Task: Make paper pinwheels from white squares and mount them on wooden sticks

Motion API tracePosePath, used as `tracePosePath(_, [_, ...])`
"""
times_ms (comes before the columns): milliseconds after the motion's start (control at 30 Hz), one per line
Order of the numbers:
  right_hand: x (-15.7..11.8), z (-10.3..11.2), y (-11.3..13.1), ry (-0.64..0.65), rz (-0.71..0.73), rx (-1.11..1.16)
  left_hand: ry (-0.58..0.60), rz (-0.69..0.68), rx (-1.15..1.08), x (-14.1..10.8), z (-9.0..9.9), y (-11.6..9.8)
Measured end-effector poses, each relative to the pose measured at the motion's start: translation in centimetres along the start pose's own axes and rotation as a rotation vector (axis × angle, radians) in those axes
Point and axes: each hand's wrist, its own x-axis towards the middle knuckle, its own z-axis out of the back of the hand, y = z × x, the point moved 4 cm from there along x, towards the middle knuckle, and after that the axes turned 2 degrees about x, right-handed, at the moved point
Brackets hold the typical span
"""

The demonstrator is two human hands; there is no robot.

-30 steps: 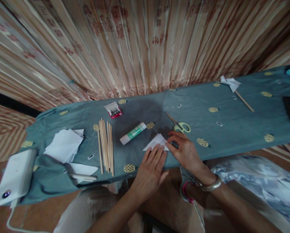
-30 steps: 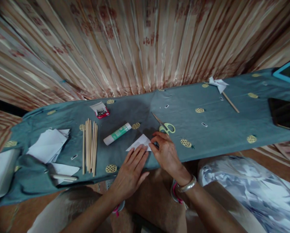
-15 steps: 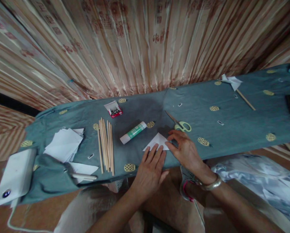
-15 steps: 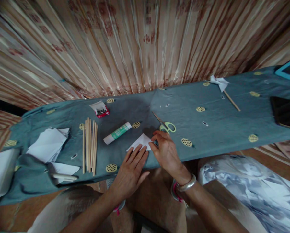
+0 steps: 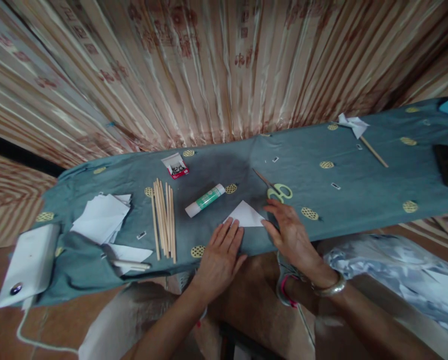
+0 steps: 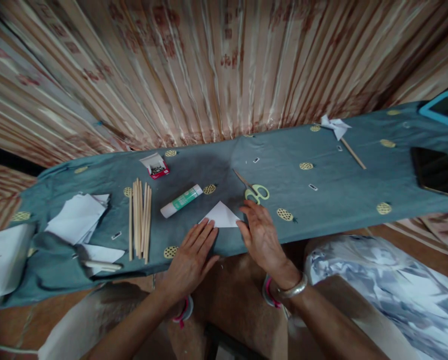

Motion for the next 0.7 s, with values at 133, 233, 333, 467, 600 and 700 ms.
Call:
tracePosePath(133, [-0.7, 0.7, -0.8, -0.007, 0.003, -0.002, -0.026, 0.032, 0.016, -1.4, 0.6, 1.1])
tracePosePath(233, [-0.9, 0.9, -1.0, 0.001, -0.013, 0.012, -0.050, 0.040, 0.010, -2.2, 1.0, 1.4])
tracePosePath(333, [-0.7, 1.0, -0.9, 0.002, -0.036, 0.049, -0.122, 0.065, -0.015, -2.7, 1.4, 1.6])
tracePosePath(467, [-0.1, 0.9, -0.5, 0.043, -0.077, 0.108, -0.227, 0.167, -0.102, -2.5, 1.4, 2.0])
tracePosePath(600, [0.6, 0.5, -0.2, 0.097, -0.126, 0.198, -0.264, 0.214, -0.203, -1.4, 1.1, 2.4])
tracePosePath(700, [1.2, 0.2, 0.0, 0.103, -0.152, 0.275, -0.289, 0.225, -0.252, -0.5, 0.9, 2.4])
